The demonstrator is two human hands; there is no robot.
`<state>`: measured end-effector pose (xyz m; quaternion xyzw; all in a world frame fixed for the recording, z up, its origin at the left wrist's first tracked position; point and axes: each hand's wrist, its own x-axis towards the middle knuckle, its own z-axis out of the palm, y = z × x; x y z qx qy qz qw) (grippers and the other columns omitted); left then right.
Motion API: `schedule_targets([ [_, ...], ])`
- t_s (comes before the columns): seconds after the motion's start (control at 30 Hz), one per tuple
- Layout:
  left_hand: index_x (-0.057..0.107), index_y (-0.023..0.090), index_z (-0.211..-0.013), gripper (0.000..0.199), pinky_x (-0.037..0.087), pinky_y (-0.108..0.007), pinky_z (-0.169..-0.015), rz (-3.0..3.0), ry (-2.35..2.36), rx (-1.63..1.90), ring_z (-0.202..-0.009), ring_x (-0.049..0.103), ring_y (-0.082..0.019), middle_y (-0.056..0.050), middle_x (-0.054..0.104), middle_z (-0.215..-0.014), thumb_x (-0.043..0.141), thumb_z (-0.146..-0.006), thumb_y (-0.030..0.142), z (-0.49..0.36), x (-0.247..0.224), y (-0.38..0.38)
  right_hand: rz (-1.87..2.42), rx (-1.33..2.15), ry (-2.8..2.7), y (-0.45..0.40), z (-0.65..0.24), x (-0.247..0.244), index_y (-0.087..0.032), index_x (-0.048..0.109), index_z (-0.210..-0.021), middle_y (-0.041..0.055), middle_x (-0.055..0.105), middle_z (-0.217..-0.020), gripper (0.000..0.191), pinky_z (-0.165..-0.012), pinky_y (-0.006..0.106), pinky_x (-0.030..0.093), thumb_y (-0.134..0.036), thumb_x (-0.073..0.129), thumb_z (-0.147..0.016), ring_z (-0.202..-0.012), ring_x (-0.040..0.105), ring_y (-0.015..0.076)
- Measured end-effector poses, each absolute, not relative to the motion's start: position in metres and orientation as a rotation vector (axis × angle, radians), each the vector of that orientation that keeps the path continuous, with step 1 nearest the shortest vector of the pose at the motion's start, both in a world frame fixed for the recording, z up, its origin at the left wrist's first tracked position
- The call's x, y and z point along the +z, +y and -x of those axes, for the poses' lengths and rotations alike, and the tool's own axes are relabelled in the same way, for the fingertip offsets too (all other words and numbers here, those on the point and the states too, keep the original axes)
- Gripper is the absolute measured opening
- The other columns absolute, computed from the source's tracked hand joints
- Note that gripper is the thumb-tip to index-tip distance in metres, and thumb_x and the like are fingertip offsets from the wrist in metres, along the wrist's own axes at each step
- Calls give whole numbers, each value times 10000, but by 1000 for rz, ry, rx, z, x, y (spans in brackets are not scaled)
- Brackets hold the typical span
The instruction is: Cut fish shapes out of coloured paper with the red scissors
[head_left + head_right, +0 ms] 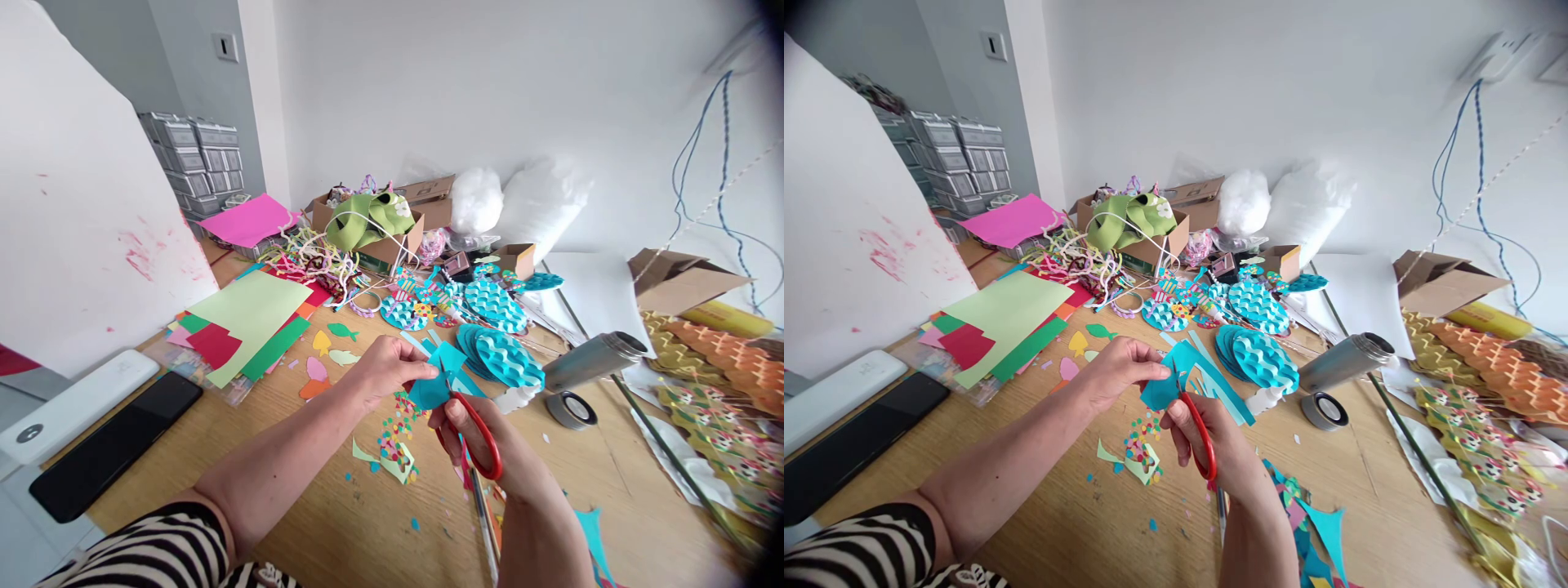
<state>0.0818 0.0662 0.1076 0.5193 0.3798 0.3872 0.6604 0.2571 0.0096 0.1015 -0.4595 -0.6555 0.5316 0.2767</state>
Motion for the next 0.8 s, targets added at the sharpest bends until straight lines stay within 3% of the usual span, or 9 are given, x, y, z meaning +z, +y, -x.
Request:
schedule_targets([
  [0.4, 596, 125, -577, 231, 319, -230, -496, -1209, 836, 842, -477, 420, -81, 36, 479, -479, 681, -600, 338, -81, 108, 66, 1231, 1392, -1766, 9, -259, 101, -136, 594, -786, -11, 546, -457, 532, -517, 266, 390, -632, 429, -890, -429, 475, 115],
  [0.8, 581, 132, -580, 241, 326, -228, -499, -1197, 820, 845, -489, 430, -81, 30, 498, -503, 689, -593, 347, -81, 107, 67, 1211, 1451, -1722, 8, -257, 102, -143, 583, -781, -15, 547, -416, 506, -466, 254, 342, -603, 415, -911, -383, 455, 108],
])
